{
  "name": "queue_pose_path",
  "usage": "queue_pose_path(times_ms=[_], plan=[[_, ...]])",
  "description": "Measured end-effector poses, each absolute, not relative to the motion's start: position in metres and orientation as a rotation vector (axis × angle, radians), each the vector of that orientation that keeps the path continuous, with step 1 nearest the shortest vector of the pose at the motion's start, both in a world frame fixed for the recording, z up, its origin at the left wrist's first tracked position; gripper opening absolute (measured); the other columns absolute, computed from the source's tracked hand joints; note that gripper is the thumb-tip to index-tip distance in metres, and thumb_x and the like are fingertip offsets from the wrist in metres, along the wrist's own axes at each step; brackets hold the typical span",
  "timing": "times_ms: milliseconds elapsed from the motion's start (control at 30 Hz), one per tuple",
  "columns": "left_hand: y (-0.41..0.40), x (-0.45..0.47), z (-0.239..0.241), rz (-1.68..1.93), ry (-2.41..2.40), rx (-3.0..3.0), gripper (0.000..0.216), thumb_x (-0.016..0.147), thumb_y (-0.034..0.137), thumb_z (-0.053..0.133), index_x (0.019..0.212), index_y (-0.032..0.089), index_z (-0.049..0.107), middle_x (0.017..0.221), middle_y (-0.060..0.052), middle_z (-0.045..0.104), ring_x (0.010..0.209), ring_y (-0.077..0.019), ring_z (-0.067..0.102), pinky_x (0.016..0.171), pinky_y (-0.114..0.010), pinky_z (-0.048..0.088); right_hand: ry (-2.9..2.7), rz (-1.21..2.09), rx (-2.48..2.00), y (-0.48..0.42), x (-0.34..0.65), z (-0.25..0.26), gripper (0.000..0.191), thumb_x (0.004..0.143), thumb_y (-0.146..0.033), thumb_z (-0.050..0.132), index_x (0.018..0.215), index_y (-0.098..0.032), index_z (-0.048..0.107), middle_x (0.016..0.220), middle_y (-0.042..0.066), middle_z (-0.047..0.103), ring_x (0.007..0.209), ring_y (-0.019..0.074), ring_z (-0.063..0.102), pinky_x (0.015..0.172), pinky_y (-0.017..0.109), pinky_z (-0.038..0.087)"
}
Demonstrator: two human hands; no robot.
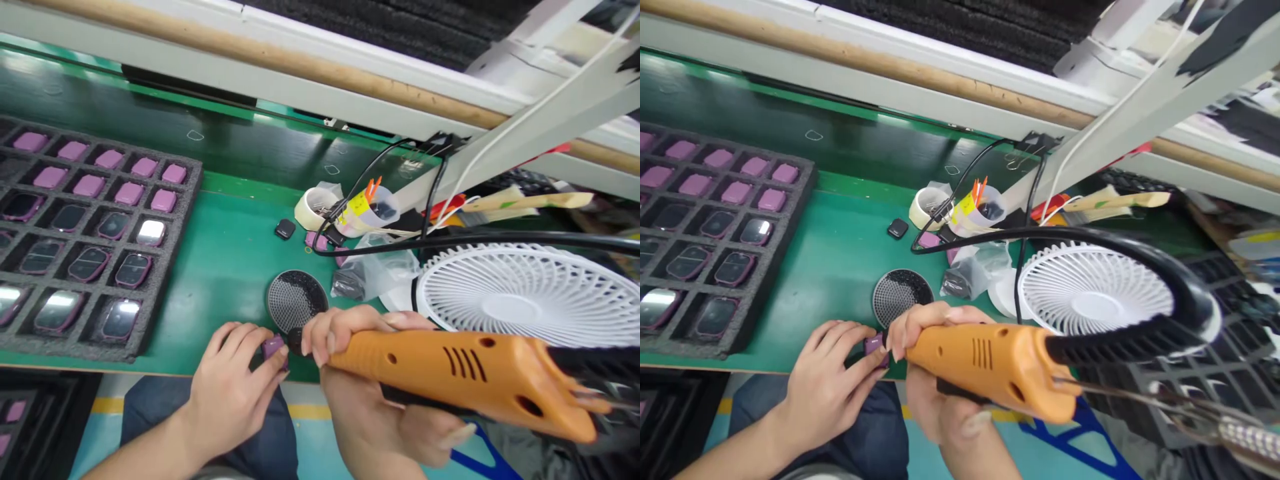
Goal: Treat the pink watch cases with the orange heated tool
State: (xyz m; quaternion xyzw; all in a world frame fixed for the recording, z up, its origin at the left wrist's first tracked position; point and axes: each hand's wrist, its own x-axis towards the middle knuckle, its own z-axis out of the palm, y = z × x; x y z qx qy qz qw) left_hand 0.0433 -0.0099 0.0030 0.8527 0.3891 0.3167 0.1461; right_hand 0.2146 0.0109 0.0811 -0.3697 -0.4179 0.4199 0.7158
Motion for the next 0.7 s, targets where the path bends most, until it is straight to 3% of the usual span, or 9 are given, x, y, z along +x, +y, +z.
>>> queue_pose_path(times_ms=[400,700], plan=[[-0.0119,0.0440,-0.0001,0.914,1.120,2.432,0.019,0.111,0.028,0.073,0.129,0.026,0.080,0.133,-0.008,0.079,0.125,-0.0293,0.069,0.116,-0.052,0.048,-0.946,0.923,-0.814,0.0094,0.2165,0.0791,0.044,0.099,-0.076,0.077,0.125,-0.042,0.076,0.085,-0.003,0.071,0.059,0.0189,0.060,0.059,0.039,0.056],[-0.0111,0.0448,-0.0006,0.924,1.129,2.435,0.019,0.110,0.028,0.073,0.128,0.026,0.080,0.131,-0.008,0.079,0.123,-0.0290,0.070,0.116,-0.051,0.050,-0.952,0.892,-0.860,0.0077,0.2144,0.0758,0.049,0.094,-0.083,0.078,0.124,-0.044,0.077,0.083,-0.003,0.070,0.058,0.0203,0.060,0.057,0.040,0.057]])
